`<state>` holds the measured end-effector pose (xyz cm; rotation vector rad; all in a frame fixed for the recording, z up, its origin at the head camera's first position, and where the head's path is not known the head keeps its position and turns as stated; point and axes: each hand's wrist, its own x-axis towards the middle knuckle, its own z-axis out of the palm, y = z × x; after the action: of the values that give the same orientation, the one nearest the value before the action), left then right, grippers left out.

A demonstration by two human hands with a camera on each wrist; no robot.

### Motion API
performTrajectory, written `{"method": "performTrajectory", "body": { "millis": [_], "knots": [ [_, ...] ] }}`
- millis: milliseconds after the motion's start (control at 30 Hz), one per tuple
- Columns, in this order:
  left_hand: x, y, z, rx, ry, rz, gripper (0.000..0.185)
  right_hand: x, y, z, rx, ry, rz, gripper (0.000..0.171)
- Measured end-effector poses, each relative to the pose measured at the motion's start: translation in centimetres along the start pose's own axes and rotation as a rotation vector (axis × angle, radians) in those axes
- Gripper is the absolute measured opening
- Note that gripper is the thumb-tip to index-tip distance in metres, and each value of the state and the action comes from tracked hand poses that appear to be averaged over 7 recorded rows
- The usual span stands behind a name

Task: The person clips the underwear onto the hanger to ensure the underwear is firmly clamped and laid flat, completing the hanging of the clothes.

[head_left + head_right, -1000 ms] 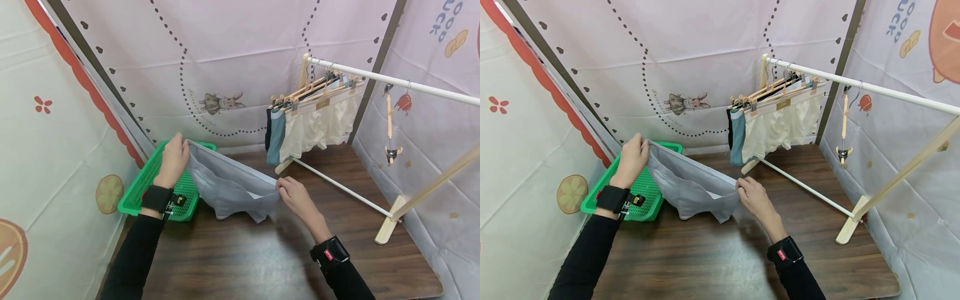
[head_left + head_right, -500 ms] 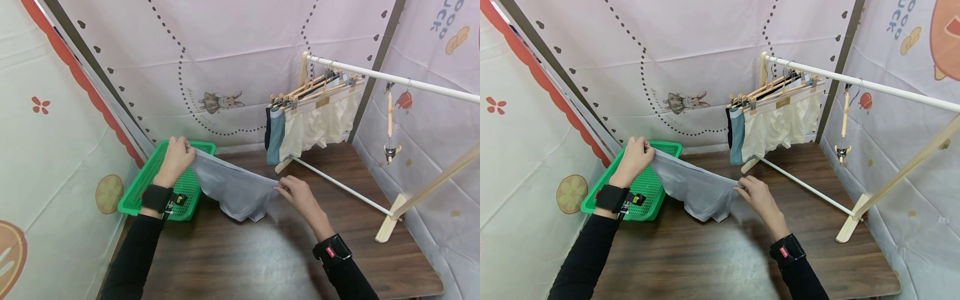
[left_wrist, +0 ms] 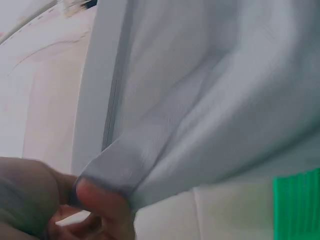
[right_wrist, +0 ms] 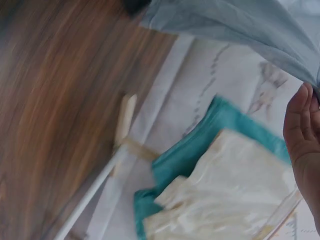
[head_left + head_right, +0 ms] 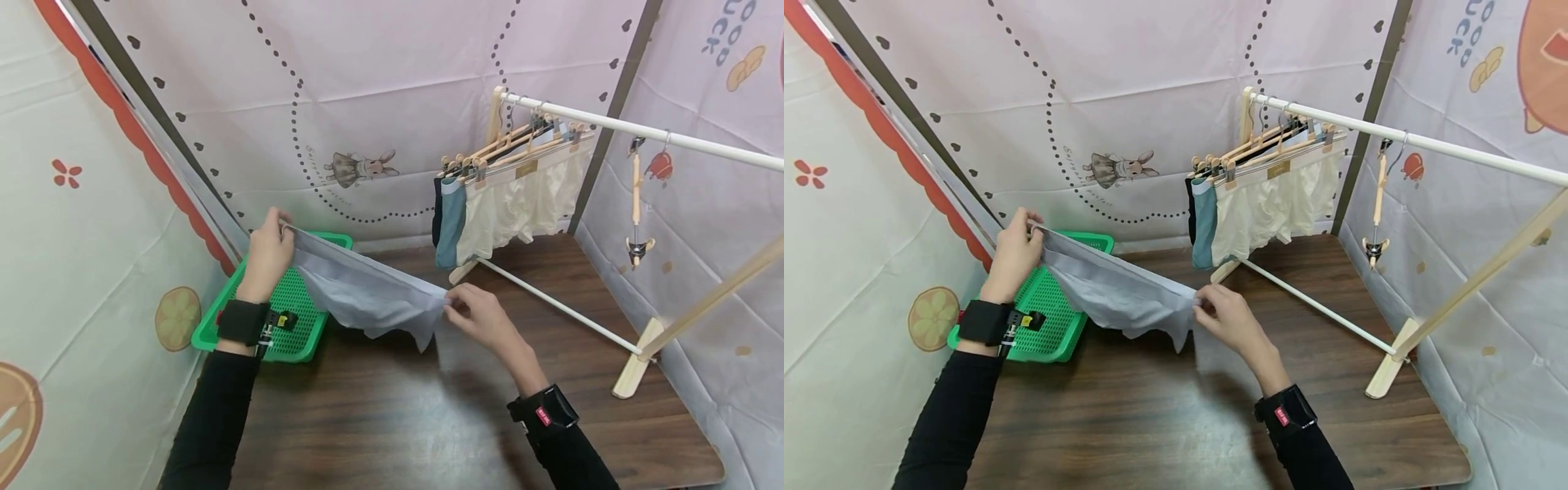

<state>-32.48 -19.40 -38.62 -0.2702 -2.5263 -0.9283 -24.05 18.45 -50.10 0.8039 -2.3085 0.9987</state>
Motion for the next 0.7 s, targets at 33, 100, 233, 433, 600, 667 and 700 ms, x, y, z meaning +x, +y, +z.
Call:
{"method": "performTrajectory", "body": {
  "millis": [33, 100, 233, 433, 600, 667, 700],
  "knots": [
    [0.3, 0.2, -0.2, -0.046, 0.015, -0.015, 0.029, 0.0, -0.6, 0.1, 0.033, -0.013, -0.002, 0.011],
    [0.9, 0.8, -0.4, -0.145, 0.042, -0.059, 0.034, -0.1, -1.8, 0.5, 0.103, -0.044, 0.003, 0.010],
    [2.8, 2.2, 0.3, -0.308, 0.094, -0.078, 0.032, -0.6, -4.1, 1.0, 0.254, -0.122, 0.094, 0.005],
    [5.8, 2.4, 7.1, -0.420, -0.016, 0.156, 0.034, -2.4, -4.0, 2.7, 0.344, -0.222, 0.346, 0.007],
    [5.4, -0.2, 16.4, -0.293, -0.348, 0.255, 0.057, -4.8, -1.5, 5.7, 0.195, -0.381, 0.473, 0.013],
    [4.1, -1.4, 19.4, -0.208, -0.496, 0.232, 0.064, -5.8, -0.7, 6.8, 0.110, -0.436, 0.485, 0.015],
    [3.2, -1.8, 20.5, -0.158, -0.559, 0.213, 0.066, -6.2, -0.4, 7.2, 0.074, -0.456, 0.487, 0.016]
  ]
}}
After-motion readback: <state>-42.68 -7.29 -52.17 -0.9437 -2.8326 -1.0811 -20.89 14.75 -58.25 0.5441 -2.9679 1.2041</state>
